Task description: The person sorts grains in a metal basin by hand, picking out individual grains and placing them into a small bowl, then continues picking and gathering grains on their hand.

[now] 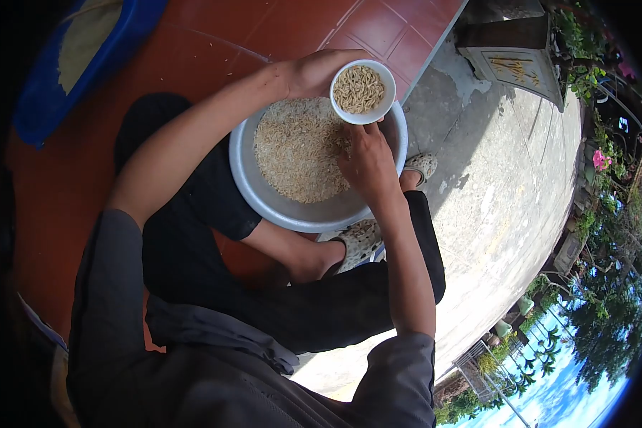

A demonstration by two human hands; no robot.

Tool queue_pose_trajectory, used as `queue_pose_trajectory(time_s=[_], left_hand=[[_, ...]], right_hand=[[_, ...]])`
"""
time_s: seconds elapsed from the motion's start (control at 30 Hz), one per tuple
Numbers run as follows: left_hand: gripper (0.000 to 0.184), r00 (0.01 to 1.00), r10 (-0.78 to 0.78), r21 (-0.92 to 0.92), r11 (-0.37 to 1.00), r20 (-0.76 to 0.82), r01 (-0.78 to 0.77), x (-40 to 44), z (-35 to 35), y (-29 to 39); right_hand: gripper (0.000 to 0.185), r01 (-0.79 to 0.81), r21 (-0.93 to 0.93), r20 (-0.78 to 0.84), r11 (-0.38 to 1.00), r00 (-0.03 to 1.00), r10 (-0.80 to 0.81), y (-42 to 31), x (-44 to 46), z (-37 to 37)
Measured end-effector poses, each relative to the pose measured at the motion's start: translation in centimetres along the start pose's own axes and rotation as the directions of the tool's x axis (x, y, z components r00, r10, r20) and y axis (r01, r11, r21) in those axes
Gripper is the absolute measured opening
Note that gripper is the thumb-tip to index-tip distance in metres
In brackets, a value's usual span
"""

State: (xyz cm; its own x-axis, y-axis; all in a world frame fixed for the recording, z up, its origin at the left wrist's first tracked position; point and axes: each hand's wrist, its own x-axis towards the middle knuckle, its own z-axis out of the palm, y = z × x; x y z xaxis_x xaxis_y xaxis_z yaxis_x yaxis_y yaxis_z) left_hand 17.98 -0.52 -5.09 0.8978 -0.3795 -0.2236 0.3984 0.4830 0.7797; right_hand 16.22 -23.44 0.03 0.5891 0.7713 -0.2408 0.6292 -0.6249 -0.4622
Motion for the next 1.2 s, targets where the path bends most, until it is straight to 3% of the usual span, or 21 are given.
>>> queue_pose_trajectory(time_s=[0.47, 0.6, 0.67, 0.77, 0.97, 1.07, 1.17, 1.2], left_hand=[[0.064, 1.0, -0.01, 0.076, 0.997, -0.019, 0.011, -0.2, 0.4, 0.4], [0.064, 0.999, -0.016, 0.099, 0.995, -0.036, 0.019, -0.3, 0.7, 0.5], [0.059, 1.0, 0.018, 0.017, 1.0, -0.002, -0.018, -0.4, 0.6, 0.4], [0.058, 0.999, -0.025, 0.027, 0.999, 0.048, 0.023, -1.2, 0.9, 1.5], [0.062, 0.989, -0.06, 0.022, 0.998, 0.135, 0.058, -1.9, 0.6, 2.1], [0.061, 0.992, -0.089, 0.005, 0.996, 0.086, 0.089, -1.8, 1.0, 2.0], [0.061, 0.982, -0.122, 0.072, 0.991, 0.142, 0.113, -1.5, 0.6, 1.9], [0.061, 0.985, -0.13, 0.097, 0.988, 0.115, 0.12, -1.7, 0.9, 2.1]], right_hand=[[0.02, -0.088, 0.124, 0.023, 0.988, 0.996, 0.086, -0.3, 0.1, -2.0], [0.017, -0.232, 0.303, 0.156, 0.925, 0.969, 0.192, -3.7, -0.2, -7.2], [0.015, -0.3, 0.388, 0.212, 0.871, 0.949, 0.233, -5.4, -0.4, -9.8], [0.014, -0.309, 0.552, 0.189, 0.775, 0.951, 0.244, -5.3, -0.8, -11.4], [0.015, -0.285, 0.432, 0.214, 0.856, 0.954, 0.21, -5.1, 0.0, -11.9], [0.018, -0.324, 0.479, 0.222, 0.816, 0.944, 0.244, -5.0, -0.2, -12.7], [0.021, -0.252, 0.648, 0.022, 0.719, 0.95, 0.313, -5.4, -0.7, -12.7], [0.022, -0.184, 0.633, -0.065, 0.752, 0.955, 0.288, -5.5, -0.6, -12.4]])
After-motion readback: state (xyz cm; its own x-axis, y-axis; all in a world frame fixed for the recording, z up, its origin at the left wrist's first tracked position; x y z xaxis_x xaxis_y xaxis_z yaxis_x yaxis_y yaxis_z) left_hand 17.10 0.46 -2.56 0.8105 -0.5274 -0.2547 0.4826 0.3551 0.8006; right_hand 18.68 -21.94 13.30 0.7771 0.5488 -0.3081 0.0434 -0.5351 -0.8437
